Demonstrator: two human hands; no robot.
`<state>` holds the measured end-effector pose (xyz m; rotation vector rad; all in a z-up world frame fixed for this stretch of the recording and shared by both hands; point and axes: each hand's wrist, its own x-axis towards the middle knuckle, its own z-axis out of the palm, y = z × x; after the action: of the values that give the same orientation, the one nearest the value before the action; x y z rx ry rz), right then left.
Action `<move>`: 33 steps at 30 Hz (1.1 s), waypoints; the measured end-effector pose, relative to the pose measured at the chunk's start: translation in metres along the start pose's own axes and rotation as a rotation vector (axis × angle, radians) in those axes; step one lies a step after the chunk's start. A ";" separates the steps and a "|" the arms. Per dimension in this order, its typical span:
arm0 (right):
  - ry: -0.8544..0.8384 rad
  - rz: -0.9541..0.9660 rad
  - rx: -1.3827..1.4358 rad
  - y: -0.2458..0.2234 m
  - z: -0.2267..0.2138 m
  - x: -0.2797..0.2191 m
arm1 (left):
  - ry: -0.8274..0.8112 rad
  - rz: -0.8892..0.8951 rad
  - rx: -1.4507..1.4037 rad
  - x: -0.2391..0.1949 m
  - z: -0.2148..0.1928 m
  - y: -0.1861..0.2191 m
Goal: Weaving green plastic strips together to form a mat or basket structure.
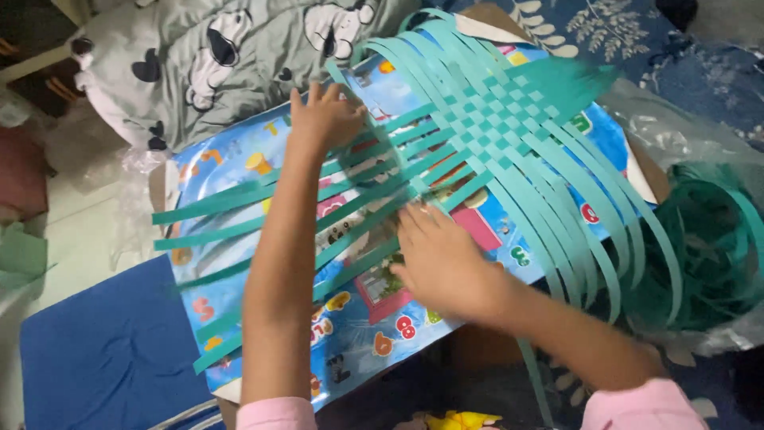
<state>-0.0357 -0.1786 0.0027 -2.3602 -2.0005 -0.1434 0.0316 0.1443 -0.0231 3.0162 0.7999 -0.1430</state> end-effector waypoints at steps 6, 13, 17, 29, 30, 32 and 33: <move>0.274 0.129 0.118 -0.014 -0.024 -0.074 | 0.109 0.047 0.087 0.020 -0.017 0.015; 0.359 0.390 0.251 -0.009 -0.003 -0.088 | 0.371 0.111 0.098 0.050 0.009 0.020; 0.388 0.420 0.287 -0.013 0.006 -0.088 | 0.378 0.043 0.044 0.034 0.011 0.013; 0.435 0.412 0.260 -0.019 0.018 -0.088 | 0.604 -0.115 -0.903 0.029 0.005 0.009; 0.447 0.416 0.260 -0.018 0.019 -0.088 | 0.680 -0.065 -1.050 0.034 0.006 0.007; 0.450 0.424 0.242 -0.017 0.023 -0.089 | 0.842 0.051 -1.034 0.031 -0.003 0.017; 0.447 0.430 0.236 -0.019 0.025 -0.088 | 0.992 0.161 -1.005 0.027 -0.006 0.018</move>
<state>-0.0676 -0.2600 -0.0317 -2.2851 -1.2195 -0.3555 0.0643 0.1421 -0.0200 1.9988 0.3846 1.3643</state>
